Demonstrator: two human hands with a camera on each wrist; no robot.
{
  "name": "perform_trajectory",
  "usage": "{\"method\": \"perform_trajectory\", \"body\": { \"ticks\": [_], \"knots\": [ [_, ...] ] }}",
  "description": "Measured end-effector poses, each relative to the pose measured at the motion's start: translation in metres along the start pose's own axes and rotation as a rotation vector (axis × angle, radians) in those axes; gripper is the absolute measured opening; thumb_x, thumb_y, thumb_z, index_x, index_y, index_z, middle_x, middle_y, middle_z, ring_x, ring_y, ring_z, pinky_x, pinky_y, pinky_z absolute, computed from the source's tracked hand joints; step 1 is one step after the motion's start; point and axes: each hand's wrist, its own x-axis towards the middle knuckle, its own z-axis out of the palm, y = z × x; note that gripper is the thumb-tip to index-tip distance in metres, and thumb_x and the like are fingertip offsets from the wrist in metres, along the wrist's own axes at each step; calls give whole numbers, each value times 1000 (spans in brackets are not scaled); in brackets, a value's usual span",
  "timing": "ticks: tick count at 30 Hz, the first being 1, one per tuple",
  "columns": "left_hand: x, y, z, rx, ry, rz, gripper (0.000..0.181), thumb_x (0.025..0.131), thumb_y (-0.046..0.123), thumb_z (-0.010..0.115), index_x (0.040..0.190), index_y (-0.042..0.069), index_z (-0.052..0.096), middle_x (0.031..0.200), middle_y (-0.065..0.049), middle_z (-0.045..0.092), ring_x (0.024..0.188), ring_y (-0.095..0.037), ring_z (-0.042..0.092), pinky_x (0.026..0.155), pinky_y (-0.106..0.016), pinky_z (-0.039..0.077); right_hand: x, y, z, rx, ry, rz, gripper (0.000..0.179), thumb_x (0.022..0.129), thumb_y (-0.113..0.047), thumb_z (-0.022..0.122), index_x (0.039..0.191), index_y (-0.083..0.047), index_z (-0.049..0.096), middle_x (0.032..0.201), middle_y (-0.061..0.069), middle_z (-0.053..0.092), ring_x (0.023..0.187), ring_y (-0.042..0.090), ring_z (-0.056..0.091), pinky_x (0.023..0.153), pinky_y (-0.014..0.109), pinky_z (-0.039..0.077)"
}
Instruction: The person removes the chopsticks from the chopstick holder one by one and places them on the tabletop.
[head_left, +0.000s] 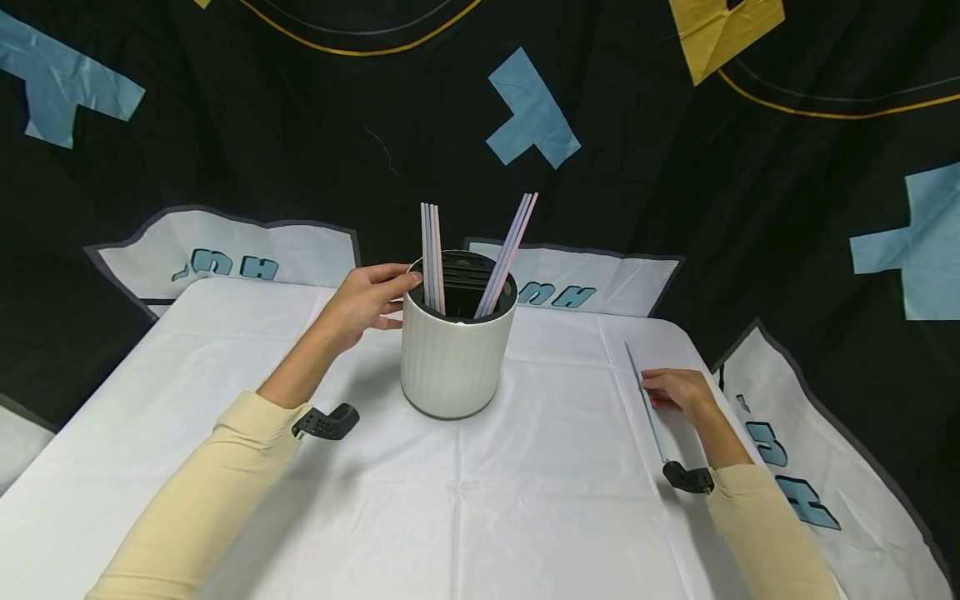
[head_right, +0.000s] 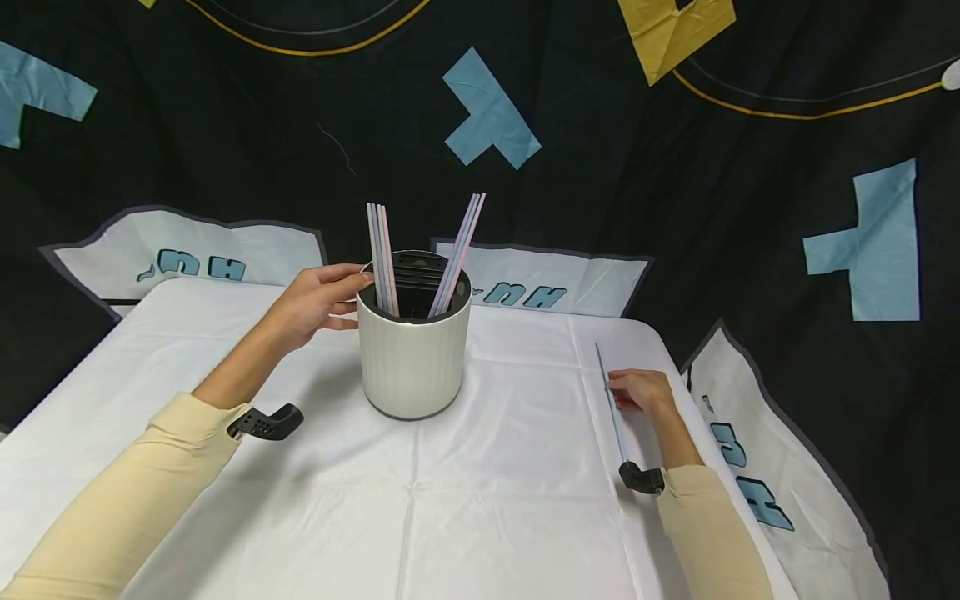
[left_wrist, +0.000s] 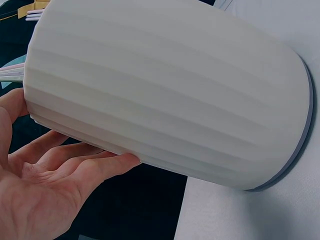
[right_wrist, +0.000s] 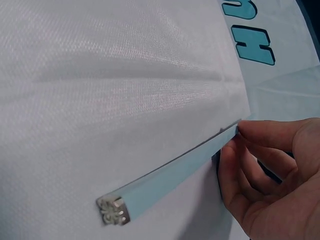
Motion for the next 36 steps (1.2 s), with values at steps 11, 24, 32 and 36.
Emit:
{"method": "perform_trajectory", "body": {
  "ticks": [11,24,32,36],
  "knots": [
    [0,1,2,-4,-4,-7,61,101,35,62,152,7,43,155,-14,47,137,-42,51,102,-55,53,-10,-19,1,-68,36,-40,44,100,-17,59,137,7,58,122,21,69,81,11,67,72,20,60],
    [2,-2,1,21,-4,0,63,102,36,62,154,7,42,157,-15,45,139,-42,50,102,-55,52,-75,-160,41,63,-97,-303,45,103,-27,58,139,0,54,136,24,59,93,12,70,87,20,58],
    [-1,-1,1,18,-3,4,62,102,36,62,153,7,43,157,-15,45,138,-42,50,101,-55,53,-107,-214,77,181,-166,-420,38,103,-21,59,136,-3,56,129,18,64,105,24,71,95,26,57],
    [0,-1,0,17,-5,6,63,102,36,62,153,6,42,157,-15,45,139,-42,49,102,-55,52,-116,-231,92,225,-205,-445,34,103,-17,60,133,-3,57,131,17,62,114,30,68,101,32,56]
  ]
}}
